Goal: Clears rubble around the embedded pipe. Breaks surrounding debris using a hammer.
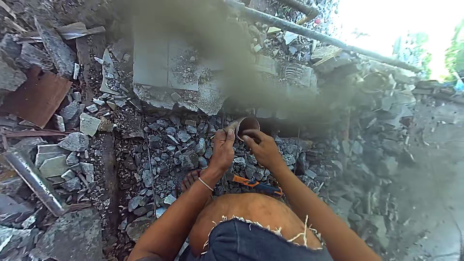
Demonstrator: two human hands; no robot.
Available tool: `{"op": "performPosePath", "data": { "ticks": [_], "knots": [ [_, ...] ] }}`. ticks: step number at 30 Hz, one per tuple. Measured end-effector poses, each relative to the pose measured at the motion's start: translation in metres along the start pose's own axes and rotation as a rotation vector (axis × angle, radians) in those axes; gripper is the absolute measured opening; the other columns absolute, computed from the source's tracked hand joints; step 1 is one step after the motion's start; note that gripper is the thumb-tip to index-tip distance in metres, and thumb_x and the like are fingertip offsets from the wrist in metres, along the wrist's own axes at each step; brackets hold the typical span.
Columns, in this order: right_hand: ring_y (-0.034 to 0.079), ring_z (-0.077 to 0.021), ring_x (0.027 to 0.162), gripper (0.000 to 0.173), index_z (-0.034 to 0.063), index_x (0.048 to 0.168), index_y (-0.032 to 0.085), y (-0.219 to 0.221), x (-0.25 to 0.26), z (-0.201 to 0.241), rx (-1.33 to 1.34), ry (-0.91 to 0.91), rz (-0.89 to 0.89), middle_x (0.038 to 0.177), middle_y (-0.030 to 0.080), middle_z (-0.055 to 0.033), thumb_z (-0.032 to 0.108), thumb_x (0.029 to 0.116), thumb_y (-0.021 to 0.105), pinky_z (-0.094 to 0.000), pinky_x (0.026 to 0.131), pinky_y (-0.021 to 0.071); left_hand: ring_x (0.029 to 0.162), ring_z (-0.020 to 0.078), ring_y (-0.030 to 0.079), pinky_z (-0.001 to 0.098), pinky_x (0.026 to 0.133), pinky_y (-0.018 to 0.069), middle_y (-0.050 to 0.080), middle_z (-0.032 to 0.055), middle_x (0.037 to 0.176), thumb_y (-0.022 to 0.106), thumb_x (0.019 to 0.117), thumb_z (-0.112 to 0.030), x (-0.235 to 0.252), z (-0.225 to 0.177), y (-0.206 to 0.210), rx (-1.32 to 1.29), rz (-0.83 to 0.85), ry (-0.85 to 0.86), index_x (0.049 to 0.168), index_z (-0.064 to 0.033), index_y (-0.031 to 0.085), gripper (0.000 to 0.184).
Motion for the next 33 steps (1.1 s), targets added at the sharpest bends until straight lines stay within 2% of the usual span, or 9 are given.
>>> {"op": "performPosePath", "data": {
  "ticks": [1,3,5,10,13,16,23,29,33],
  "knots": [
    [0.071,-0.0169,0.072,0.026,0.0089,0.125,0.069,0.006,0.012,0.007,0.047,0.009,0.001,0.099,0.074,-0.0069,0.024,0.1046,0.06,-0.0386,0.067,0.063,0.128,0.0135,0.057,0.0389,0.11,0.0458,0.063,0.0012,0.139,0.039,0.1124,-0.03,0.002,0.001,-0.002,0.021,-0.02,0.002,0.138,-0.0153,0.064,0.039],
    [0.068,-0.0176,0.065,0.027,0.008,0.129,0.067,0.017,0.033,0.012,0.119,0.067,0.025,0.096,0.074,-0.0083,0.016,0.1062,0.055,-0.0369,0.06,0.061,0.105,0.0161,0.063,0.0402,0.093,0.0514,0.068,0.0039,0.117,0.037,0.1125,-0.033,0.007,0.005,-0.011,0.239,-0.117,0.007,0.134,-0.0159,0.066,0.04],
    [0.063,-0.0168,0.057,0.032,0.0094,0.138,0.061,0.028,0.05,0.012,0.188,0.168,0.078,0.094,0.073,-0.0086,0.02,0.1091,0.051,-0.0336,0.053,0.0572,0.095,0.0274,0.069,0.0523,0.085,0.0561,0.071,0.0128,0.107,0.036,0.1122,-0.034,0.009,0.008,-0.025,0.653,-0.141,-0.023,0.137,-0.0123,0.061,0.041],
    [0.059,-0.0165,0.053,0.041,0.0124,0.147,0.05,0.051,0.075,0.018,0.219,0.329,0.178,0.089,0.07,-0.0097,0.021,0.1078,0.05,-0.033,0.051,0.0546,0.098,0.0383,0.072,0.0608,0.081,0.0562,0.073,0.017,0.102,0.052,0.1013,-0.056,0.013,0.013,-0.035,1.25,0.045,-0.324,0.126,-0.0083,0.063,0.055],
    [0.058,-0.017,0.053,0.048,0.0123,0.151,0.044,0.063,0.077,0.022,0.248,0.405,0.198,0.085,0.065,-0.0095,0.018,0.1041,0.053,-0.0337,0.05,0.0549,0.101,0.0392,0.071,0.0627,0.08,0.055,0.073,0.0176,0.105,0.049,0.1035,-0.046,0.015,0.018,-0.03,1.312,0.16,-0.388,0.113,-0.0093,0.07,0.043],
    [0.056,-0.0175,0.051,0.052,0.0161,0.151,0.04,0.07,0.081,0.018,0.333,0.465,0.188,0.081,0.063,-0.0095,0.016,0.1017,0.055,-0.0338,0.048,0.0539,0.102,0.037,0.071,0.0601,0.08,0.0559,0.073,0.0159,0.105,0.042,0.1056,-0.037,0.016,0.023,-0.028,1.306,0.188,-0.351,0.113,-0.0111,0.068,0.038],
    [0.052,-0.0138,0.052,0.027,0.0132,0.127,0.059,0.059,0.092,0.015,0.336,0.546,0.166,0.068,0.049,-0.0015,0.026,0.1036,0.052,-0.0333,0.051,0.0524,0.097,0.036,0.072,0.0575,0.076,0.0562,0.073,0.0146,0.099,0.041,0.1062,-0.039,0.013,0.018,-0.036,1.351,0.242,-0.303,0.114,-0.0113,0.066,0.039],
    [0.048,-0.0159,0.049,0.026,0.0096,0.112,0.063,0.06,0.104,0.01,0.058,0.455,0.188,0.068,0.052,-0.0051,0.028,0.1012,0.048,-0.0351,0.047,0.0463,0.094,0.0356,0.073,0.0564,0.074,0.0564,0.073,0.0141,0.096,0.036,0.1078,-0.04,0.015,0.023,-0.041,1.403,0.252,-0.295,0.113,-0.0122,0.065,0.04],
    [0.063,-0.027,0.069,0.031,0.0062,0.109,0.068,0.059,0.116,0.02,-0.251,0.372,0.218,0.086,0.065,-0.014,0.034,0.0999,0.055,-0.0505,0.062,0.0528,0.094,0.0372,0.072,0.0578,0.074,0.056,0.073,0.0153,0.096,0.04,0.1072,-0.039,0.022,0.018,-0.042,1.431,0.259,-0.335,0.115,-0.0122,0.065,0.038]
  ]
}}
Point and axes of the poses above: each hand's wrist, its own x-axis towards the middle knuckle, its own y-axis out of the palm, z = x × y, the point moved 3 cm from there along x, towards the middle knuckle
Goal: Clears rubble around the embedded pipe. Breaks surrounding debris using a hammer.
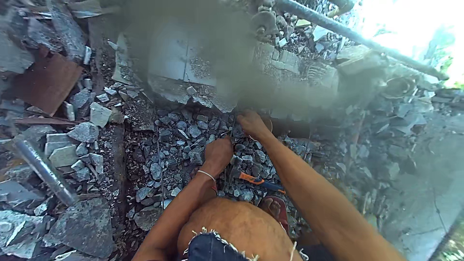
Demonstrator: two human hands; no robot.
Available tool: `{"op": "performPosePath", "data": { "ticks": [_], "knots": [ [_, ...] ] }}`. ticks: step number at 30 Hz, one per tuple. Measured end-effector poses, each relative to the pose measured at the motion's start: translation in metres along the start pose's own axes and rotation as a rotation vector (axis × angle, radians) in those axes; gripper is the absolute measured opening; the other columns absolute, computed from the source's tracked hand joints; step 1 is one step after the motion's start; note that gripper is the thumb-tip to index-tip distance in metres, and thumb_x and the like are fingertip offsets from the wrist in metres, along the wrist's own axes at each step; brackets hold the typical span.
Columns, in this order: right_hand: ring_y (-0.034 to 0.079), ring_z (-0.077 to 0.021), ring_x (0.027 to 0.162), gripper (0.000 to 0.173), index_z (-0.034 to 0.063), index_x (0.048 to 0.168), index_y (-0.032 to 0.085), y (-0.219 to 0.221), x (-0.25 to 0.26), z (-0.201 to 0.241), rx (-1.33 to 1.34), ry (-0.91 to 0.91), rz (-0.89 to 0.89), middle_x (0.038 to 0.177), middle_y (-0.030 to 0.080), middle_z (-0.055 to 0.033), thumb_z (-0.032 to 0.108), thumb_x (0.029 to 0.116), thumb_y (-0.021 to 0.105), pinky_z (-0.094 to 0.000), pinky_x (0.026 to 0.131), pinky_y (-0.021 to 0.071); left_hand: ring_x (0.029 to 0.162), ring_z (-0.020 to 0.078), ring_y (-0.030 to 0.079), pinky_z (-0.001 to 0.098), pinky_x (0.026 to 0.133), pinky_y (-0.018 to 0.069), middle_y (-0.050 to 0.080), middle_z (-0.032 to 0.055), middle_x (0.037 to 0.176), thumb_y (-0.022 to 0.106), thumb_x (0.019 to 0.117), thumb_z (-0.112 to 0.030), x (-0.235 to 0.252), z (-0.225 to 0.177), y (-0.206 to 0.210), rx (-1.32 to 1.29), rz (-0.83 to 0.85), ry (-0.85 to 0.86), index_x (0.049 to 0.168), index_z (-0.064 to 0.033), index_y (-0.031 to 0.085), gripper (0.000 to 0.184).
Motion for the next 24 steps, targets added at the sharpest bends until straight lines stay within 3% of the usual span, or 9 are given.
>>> {"op": "performPosePath", "data": {
  "ticks": [3,6,9,12,15,17,19,22,24],
  "knots": [
    [0.069,-0.0356,0.093,0.039,0.0048,0.109,0.07,-0.001,0.001,0.003,-0.158,-0.017,0.013,0.099,0.07,-0.0186,0.042,0.0967,0.062,-0.0628,0.08,0.0551,0.085,0.0416,0.072,0.0619,0.066,0.0552,0.072,0.0185,0.091,0.042,0.1075,-0.041,-0.003,-0.002,0.006,-0.008,0.003,0.008,0.113,-0.011,0.066,0.039],
    [0.069,-0.0347,0.096,0.042,0.0049,0.109,0.069,-0.001,0.006,-0.001,-0.166,-0.043,0.013,0.1,0.07,-0.0177,0.044,0.0944,0.066,-0.0617,0.082,0.0549,0.081,0.0433,0.071,0.0625,0.062,0.0541,0.071,0.0199,0.088,0.048,0.1049,-0.034,-0.001,-0.008,0.006,-0.022,-0.006,0.023,0.107,-0.0087,0.067,0.032],
    [0.068,-0.0332,0.099,0.046,0.0042,0.114,0.067,-0.001,0.014,0.0,-0.153,-0.044,0.011,0.104,0.07,-0.0174,0.047,0.0972,0.067,-0.0597,0.087,0.055,0.087,0.0454,0.071,0.0646,0.067,0.0546,0.071,0.0225,0.094,0.049,0.1038,-0.029,0.001,-0.013,-0.005,-0.009,0.09,0.002,0.111,-0.0062,0.067,0.03],
    [0.07,-0.0321,0.096,0.044,0.0077,0.11,0.073,-0.001,0.013,0.001,-0.128,0.009,-0.045,0.103,0.072,-0.0151,0.048,0.094,0.069,-0.0598,0.084,0.0567,0.089,0.0464,0.071,0.0659,0.068,0.0544,0.071,0.0233,0.097,0.049,0.1037,-0.03,-0.003,-0.017,-0.012,0.017,0.129,0.007,0.112,-0.0056,0.067,0.031],
    [0.069,-0.0349,0.107,0.041,0.011,0.12,0.072,-0.002,-0.017,0.023,-0.091,0.045,-0.067,0.117,0.071,-0.0155,0.043,0.0955,0.069,-0.0624,0.087,0.0556,0.094,0.0476,0.07,0.0688,0.072,0.0543,0.071,0.0245,0.103,0.047,0.1058,-0.035,-0.005,-0.011,-0.015,0.079,0.142,0.005,0.117,-0.0074,0.068,0.037],
    [0.07,-0.0361,0.106,0.036,0.0108,0.118,0.072,-0.007,-0.024,0.024,-0.101,0.059,-0.134,0.117,0.071,-0.016,0.038,0.095,0.068,-0.0633,0.081,0.0572,0.096,0.051,0.069,0.0729,0.074,0.0525,0.071,0.027,0.105,0.05,0.1044,-0.037,-0.002,-0.018,-0.013,0.081,0.128,0.043,0.117,-0.0055,0.069,0.039],
    [0.07,-0.0371,0.102,0.031,0.0081,0.114,0.07,-0.004,-0.041,0.026,-0.088,0.085,-0.103,0.113,0.071,-0.0171,0.033,0.0954,0.067,-0.0633,0.076,0.0573,0.095,0.0507,0.068,0.0737,0.072,0.0521,0.069,0.0275,0.103,0.051,0.1046,-0.039,-0.01,-0.01,-0.006,0.043,0.121,0.079,0.113,-0.0048,0.068,0.039],
    [0.07,-0.0395,0.099,0.029,0.003,0.106,0.07,-0.024,-0.023,0.037,-0.132,-0.014,0.006,0.108,0.071,-0.0206,0.029,0.0933,0.07,-0.0671,0.075,0.0558,0.106,0.0474,0.068,0.0725,0.086,0.0516,0.07,0.0263,0.112,0.05,0.1052,-0.041,0.019,-0.007,-0.015,0.013,0.157,0.123,0.121,-0.0056,0.069,0.043],
    [0.07,-0.0399,0.098,0.028,0.0035,0.102,0.07,-0.025,-0.023,0.028,-0.205,-0.07,0.1,0.106,0.071,-0.0203,0.031,0.0957,0.069,-0.0674,0.074,0.0552,0.106,0.0461,0.068,0.0717,0.091,0.0507,0.07,0.0263,0.112,0.047,0.1074,-0.04,0.017,0.0,-0.015,-0.004,0.224,0.189,0.124,-0.0033,0.069,0.045]
  ]
}}
Point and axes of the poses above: each hand's wrist, its own x-axis towards the middle knuckle, its own y-axis out of the palm, z = x × y, the point moved 3 cm from there along x, towards the middle knuckle
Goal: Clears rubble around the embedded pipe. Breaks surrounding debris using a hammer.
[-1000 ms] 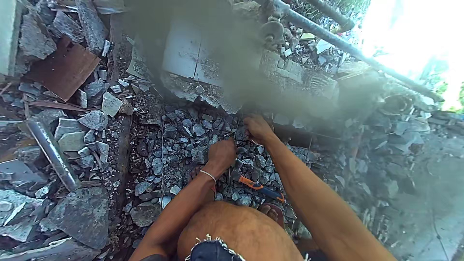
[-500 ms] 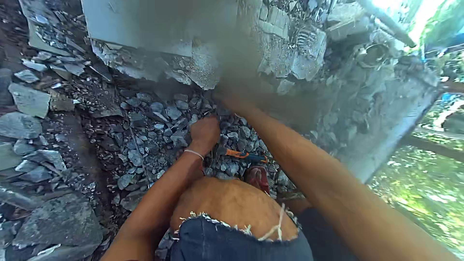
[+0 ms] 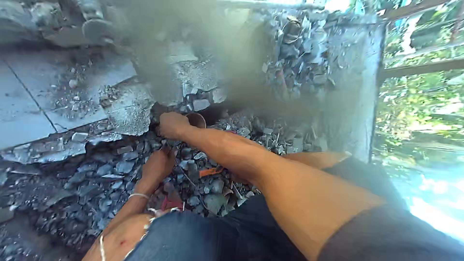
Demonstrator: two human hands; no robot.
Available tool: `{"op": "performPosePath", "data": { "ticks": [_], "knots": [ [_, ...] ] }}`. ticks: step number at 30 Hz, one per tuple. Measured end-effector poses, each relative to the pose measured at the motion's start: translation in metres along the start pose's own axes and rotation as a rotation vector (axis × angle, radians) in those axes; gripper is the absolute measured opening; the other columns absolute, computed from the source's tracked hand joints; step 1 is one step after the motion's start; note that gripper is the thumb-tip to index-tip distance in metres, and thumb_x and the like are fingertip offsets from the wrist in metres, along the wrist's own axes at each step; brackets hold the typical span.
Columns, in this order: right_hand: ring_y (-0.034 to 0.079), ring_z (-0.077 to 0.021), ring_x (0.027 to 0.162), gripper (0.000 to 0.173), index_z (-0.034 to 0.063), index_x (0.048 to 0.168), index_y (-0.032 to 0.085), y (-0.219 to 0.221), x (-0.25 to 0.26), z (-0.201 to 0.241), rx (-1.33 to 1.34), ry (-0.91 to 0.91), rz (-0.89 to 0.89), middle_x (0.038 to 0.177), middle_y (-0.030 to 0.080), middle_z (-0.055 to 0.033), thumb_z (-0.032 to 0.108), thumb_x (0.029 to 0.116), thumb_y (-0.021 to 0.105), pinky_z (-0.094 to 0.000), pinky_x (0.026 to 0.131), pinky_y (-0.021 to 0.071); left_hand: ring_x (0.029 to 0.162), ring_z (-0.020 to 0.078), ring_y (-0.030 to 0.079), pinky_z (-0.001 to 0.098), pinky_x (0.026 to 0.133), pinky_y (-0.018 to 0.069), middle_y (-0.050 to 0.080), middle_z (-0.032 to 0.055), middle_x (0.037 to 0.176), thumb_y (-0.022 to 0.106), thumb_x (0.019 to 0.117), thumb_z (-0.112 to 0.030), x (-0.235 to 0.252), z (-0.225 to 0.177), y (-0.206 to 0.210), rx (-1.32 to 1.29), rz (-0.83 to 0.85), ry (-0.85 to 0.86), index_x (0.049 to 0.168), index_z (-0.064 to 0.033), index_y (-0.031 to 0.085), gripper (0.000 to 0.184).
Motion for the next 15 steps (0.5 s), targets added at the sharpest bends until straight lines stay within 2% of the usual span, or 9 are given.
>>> {"op": "performPosePath", "data": {
  "ticks": [3,6,8,9,11,13,14,15],
  "knots": [
    [0.069,-0.0408,0.1,0.031,0.0035,0.105,0.07,-0.011,0.004,-0.007,-0.024,-0.016,0.027,0.106,0.071,-0.0209,0.033,0.0968,0.067,-0.0681,0.076,0.0545,0.101,0.0445,0.068,0.0685,0.089,0.0511,0.07,0.0254,0.104,0.043,0.1097,-0.039,-0.019,-0.015,-0.027,-0.019,0.007,0.034,0.117,-0.0006,0.069,0.047],
    [0.07,-0.0408,0.099,0.035,0.0052,0.107,0.07,-0.007,0.005,-0.01,-0.035,0.003,0.009,0.106,0.071,-0.0207,0.038,0.0958,0.065,-0.0682,0.076,0.0543,0.097,0.0395,0.069,0.0655,0.088,0.0522,0.071,0.0207,0.099,0.042,0.1105,-0.039,-0.063,-0.037,-0.057,-0.089,-0.11,0.01,0.112,-0.0043,0.071,0.045],
    [0.069,-0.0424,0.098,0.035,0.0031,0.106,0.069,-0.01,-0.004,-0.005,-0.055,-0.026,0.012,0.105,0.07,-0.0227,0.036,0.0973,0.062,-0.0679,0.075,0.0539,0.08,0.0327,0.066,0.0591,0.073,0.0518,0.066,0.0134,0.081,0.044,0.1103,-0.038,-0.09,-0.048,-0.074,-0.124,-0.26,-0.009,0.096,-0.0086,0.068,0.04],
    [0.069,-0.0436,0.097,0.035,0.0014,0.105,0.067,-0.01,-0.008,-0.005,-0.067,-0.056,0.014,0.103,0.07,-0.0241,0.035,0.0982,0.061,-0.068,0.073,0.0542,0.076,0.0299,0.066,0.0562,0.069,0.0521,0.064,0.0108,0.078,0.045,0.1102,-0.037,-0.102,-0.051,-0.08,-0.133,-0.304,-0.02,0.094,-0.0103,0.068,0.039],
    [0.069,-0.0429,0.099,0.037,0.0011,0.105,0.068,-0.005,0.0,-0.012,-0.129,-0.093,0.042,0.105,0.07,-0.0238,0.037,0.0988,0.058,-0.0676,0.077,0.0539,0.071,0.0261,0.065,0.053,0.064,0.0533,0.065,0.0073,0.076,0.045,0.1098,-0.039,-0.121,-0.056,-0.084,-0.123,-0.363,-0.054,0.094,-0.0134,0.069,0.038],
    [0.07,-0.0404,0.084,0.039,0.0033,0.098,0.067,0.001,0.006,-0.023,-0.109,-0.195,-0.05,0.091,0.069,-0.0215,0.041,0.0976,0.059,-0.0648,0.064,0.0544,0.074,0.0276,0.066,0.0543,0.065,0.0535,0.065,0.0076,0.079,0.045,0.1092,-0.04,-0.132,-0.057,-0.091,-0.061,-0.394,-0.121,0.094,-0.0141,0.068,0.038],
    [0.069,-0.0378,0.078,0.039,0.0044,0.098,0.066,0.004,0.009,-0.028,-0.096,-0.231,-0.069,0.086,0.067,-0.0197,0.043,0.0976,0.058,-0.0624,0.06,0.0552,0.081,0.0297,0.068,0.0568,0.069,0.0546,0.067,0.009,0.084,0.044,0.1092,-0.04,-0.135,-0.059,-0.094,-0.028,-0.374,-0.162,0.097,-0.0137,0.069,0.038],
    [0.069,-0.0379,0.077,0.04,0.0036,0.099,0.067,0.007,0.012,-0.033,-0.076,-0.235,-0.049,0.085,0.067,-0.02,0.042,0.0976,0.057,-0.0631,0.062,0.055,0.087,0.0322,0.069,0.0595,0.073,0.0547,0.068,0.0113,0.09,0.043,0.1094,-0.038,-0.136,-0.062,-0.093,-0.018,-0.331,-0.19,0.101,-0.0121,0.069,0.038]
  ]
}}
Point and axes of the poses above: each hand's wrist, its own x-axis towards the middle knuckle, its own y-axis out of the palm, z = x × y, the point moved 3 cm from there along x, towards the middle knuckle
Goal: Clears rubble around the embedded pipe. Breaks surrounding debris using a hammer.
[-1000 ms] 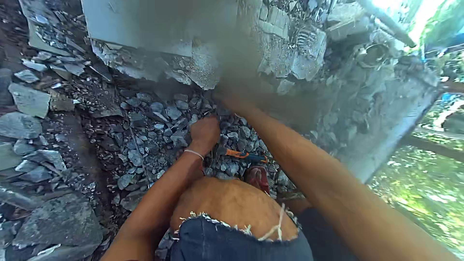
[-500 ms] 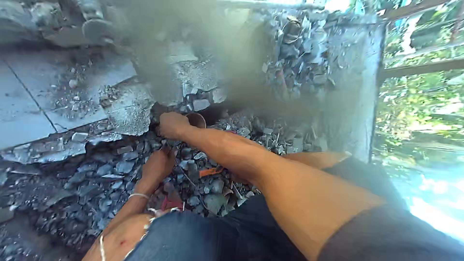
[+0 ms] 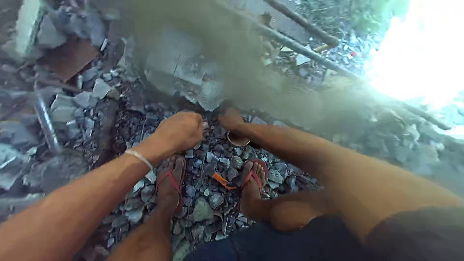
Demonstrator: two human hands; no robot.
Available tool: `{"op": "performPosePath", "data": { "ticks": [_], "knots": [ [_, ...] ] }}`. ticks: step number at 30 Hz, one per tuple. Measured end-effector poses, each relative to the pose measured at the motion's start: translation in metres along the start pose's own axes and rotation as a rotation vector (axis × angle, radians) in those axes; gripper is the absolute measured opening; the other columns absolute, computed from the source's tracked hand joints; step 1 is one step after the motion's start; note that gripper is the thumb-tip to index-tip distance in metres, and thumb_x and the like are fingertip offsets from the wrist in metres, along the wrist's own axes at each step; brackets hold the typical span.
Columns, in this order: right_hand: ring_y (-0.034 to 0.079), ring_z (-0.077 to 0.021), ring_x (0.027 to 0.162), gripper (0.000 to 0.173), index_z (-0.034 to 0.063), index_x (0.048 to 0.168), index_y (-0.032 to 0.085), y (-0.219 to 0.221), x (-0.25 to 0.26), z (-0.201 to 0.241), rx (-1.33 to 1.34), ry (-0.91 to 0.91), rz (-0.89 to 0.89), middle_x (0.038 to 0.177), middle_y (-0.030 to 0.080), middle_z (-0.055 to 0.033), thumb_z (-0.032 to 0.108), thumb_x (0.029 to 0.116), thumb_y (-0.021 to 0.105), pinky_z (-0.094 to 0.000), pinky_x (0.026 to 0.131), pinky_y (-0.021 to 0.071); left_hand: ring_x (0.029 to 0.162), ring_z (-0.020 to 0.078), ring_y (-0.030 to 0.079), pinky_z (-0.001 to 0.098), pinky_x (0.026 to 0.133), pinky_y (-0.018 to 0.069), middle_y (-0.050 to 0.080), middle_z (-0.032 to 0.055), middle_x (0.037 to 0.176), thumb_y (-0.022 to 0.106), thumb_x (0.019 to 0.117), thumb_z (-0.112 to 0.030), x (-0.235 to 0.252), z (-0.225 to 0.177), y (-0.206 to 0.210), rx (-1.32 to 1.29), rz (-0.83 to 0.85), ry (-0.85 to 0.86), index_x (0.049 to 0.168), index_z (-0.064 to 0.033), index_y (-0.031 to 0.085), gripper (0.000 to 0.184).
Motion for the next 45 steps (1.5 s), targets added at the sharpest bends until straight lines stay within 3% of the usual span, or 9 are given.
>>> {"op": "performPosePath", "data": {
  "ticks": [6,11,18,26,32,37,39,41,45],
  "knots": [
    [0.068,-0.0346,0.078,0.045,0.0026,0.103,0.068,-0.006,0.028,0.0,0.07,0.047,0.119,0.092,0.068,-0.0198,0.046,0.0978,0.057,-0.059,0.068,0.0567,0.098,0.04,0.068,0.0618,0.086,0.054,0.067,0.0245,0.103,0.04,0.1106,-0.03,0.046,-0.019,0.054,-0.518,-0.157,-0.182,0.108,0.0043,0.066,0.043],
    [0.071,-0.0329,0.079,0.041,0.002,0.103,0.069,-0.001,0.039,-0.009,0.168,0.073,0.163,0.094,0.07,-0.0198,0.042,0.0994,0.058,-0.0561,0.069,0.0599,0.102,0.0401,0.068,0.0627,0.085,0.0542,0.07,0.022,0.114,0.032,0.1109,-0.045,0.083,-0.032,0.149,-1.134,-0.469,-0.502,0.128,-0.0057,0.063,0.053],
    [0.064,-0.0216,0.065,0.025,0.0039,0.098,0.069,-0.008,0.024,-0.015,0.46,0.124,0.245,0.078,0.067,-0.0108,0.026,0.0994,0.059,-0.0434,0.06,0.0557,0.115,0.0392,0.063,0.0621,0.095,0.051,0.065,0.0228,0.121,0.034,0.1125,-0.039,0.104,-0.057,0.165,-1.121,-0.667,-0.469,0.123,-0.0036,0.066,0.049],
    [0.049,-0.0119,0.051,0.026,0.0106,0.08,0.061,-0.011,0.03,-0.014,0.616,0.171,0.295,0.062,0.053,-0.0002,0.024,0.0991,0.049,-0.0315,0.048,0.0437,0.088,0.0366,0.066,0.0588,0.075,0.0543,0.066,0.0203,0.094,0.035,0.1118,-0.041,0.113,-0.071,0.153,-1.235,-0.692,-0.529,0.105,-0.0027,0.066,0.05],
    [0.058,-0.0156,0.062,0.032,0.0097,0.103,0.065,-0.027,0.04,-0.016,0.559,0.252,0.426,0.077,0.062,-0.0042,0.034,0.1034,0.044,-0.0363,0.06,0.0533,0.093,0.0318,0.069,0.0564,0.08,0.0555,0.072,0.0154,0.106,0.032,0.1117,-0.045,0.103,-0.055,0.162,-1.246,-0.647,-0.458,0.117,-0.0071,0.067,0.052],
    [0.063,-0.0174,0.06,0.028,0.0083,0.112,0.073,-0.082,0.025,-0.01,0.261,-0.163,0.299,0.078,0.066,-0.0076,0.031,0.1034,0.059,-0.0385,0.058,0.0597,0.061,0.0189,0.051,0.0361,0.055,0.0436,0.062,0.0059,0.082,0.031,0.1107,-0.053,0.086,-0.032,0.146,-1.365,-0.584,-0.285,0.128,-0.0189,0.066,0.052],
    [0.067,-0.0193,0.065,0.027,0.0078,0.117,0.073,-0.089,0.012,-0.013,0.31,-0.317,0.312,0.088,0.071,-0.0098,0.028,0.1007,0.066,-0.0402,0.063,0.0613,0.073,0.0147,0.058,0.0315,0.061,0.0453,0.069,0.0008,0.1,0.031,0.1063,-0.065,0.076,-0.037,0.137,-1.619,-0.597,-0.24,0.135,-0.0302,0.064,0.055],
    [0.069,-0.0209,0.07,0.031,0.007,0.122,0.071,-0.087,-0.011,-0.013,0.318,-0.409,0.376,0.096,0.074,-0.0115,0.029,0.0994,0.069,-0.0417,0.065,0.0624,0.1,0.0216,0.06,0.0431,0.08,0.0473,0.067,0.0016,0.125,0.031,0.102,-0.073,0.074,-0.047,0.128,-1.796,-0.587,-0.207,0.144,-0.0367,0.057,0.061],
    [0.069,-0.0186,0.066,0.029,0.0047,0.121,0.07,-0.068,-0.035,-0.009,0.285,-0.435,0.393,0.091,0.074,-0.0106,0.021,0.0971,0.074,-0.037,0.062,0.0623,0.116,0.027,0.061,0.0541,0.091,0.053,0.061,0.0091,0.135,0.032,0.1035,-0.07,0.091,-0.066,0.14,-1.818,-0.574,-0.102,0.145,-0.0284,0.055,0.063]
  ]
}}
Point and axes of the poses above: each hand's wrist, its own x-axis towards the middle knuckle, its own y-axis out of the palm, z = x × y, the point moved 3 cm from there along x, towards the middle knuckle
